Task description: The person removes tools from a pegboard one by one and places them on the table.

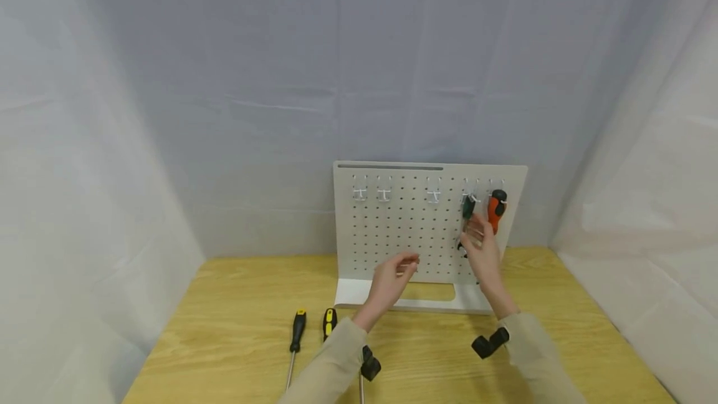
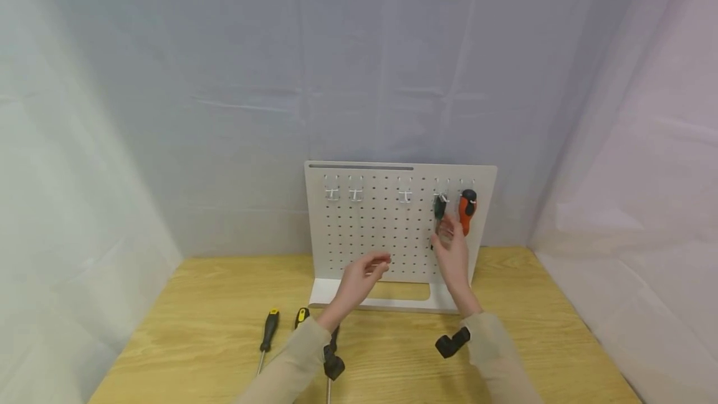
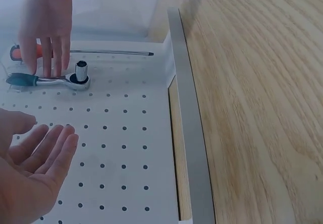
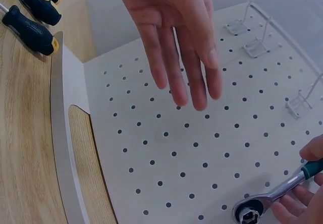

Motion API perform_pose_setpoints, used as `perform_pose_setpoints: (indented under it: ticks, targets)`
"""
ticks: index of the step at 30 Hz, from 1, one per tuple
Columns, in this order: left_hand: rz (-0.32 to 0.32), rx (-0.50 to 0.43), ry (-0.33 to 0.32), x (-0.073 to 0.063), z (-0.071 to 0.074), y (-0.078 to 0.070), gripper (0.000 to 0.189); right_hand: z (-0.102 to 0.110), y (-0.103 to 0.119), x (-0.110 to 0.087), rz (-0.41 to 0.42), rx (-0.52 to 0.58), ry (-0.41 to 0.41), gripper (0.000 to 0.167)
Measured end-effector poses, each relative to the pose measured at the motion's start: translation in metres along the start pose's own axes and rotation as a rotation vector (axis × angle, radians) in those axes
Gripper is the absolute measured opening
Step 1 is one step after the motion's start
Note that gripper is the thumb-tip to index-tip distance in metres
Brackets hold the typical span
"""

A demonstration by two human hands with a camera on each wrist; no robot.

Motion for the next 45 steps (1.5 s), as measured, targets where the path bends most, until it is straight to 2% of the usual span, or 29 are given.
perform_pose_setpoints:
  ticks: [6, 9, 16, 29, 36, 45]
  targets:
    - [-0.02, 0.014, 0.003, 0.009, -0.014, -0.002, 0.026, 0.001, -0.002, 0.001, -0.001, -0.005, -0.008, 0.058]
    - [-0.02, -0.008, 0.009, 0.013, -0.021, -0.002, 0.028, 0.001, -0.003, 0.001, -0.002, -0.009, -0.008, 0.059]
    - [0.047, -0.09, 0.025, 0.027, -0.035, 0.005, 0.03, 0.0, -0.005, 0.001, -0.034, -0.041, 0.017, 0.062]
    - [0.067, -0.079, 0.089, 0.045, -0.062, 0.004, 0.036, -0.004, 0.0, 0.001, -0.025, -0.046, 0.028, 0.061]
    - [0.127, -0.228, 0.092, 0.047, -0.072, 0.005, 0.032, -0.005, 0.001, 0.0, -0.036, -0.038, 0.036, 0.058]
    - [0.129, -0.322, 0.036, 0.047, -0.079, 0.002, 0.025, -0.001, 0.003, -0.001, -0.021, -0.094, -0.011, 0.052]
Point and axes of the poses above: each hand's wrist, its own x-axis towards the middle knuckle, its own z-axis out of the back of the hand, y = z × x, the point moved 10 cm from there along x, towards the middle knuckle, and after that the axes turned 4 degrees about -y, right-handed, at the moved point
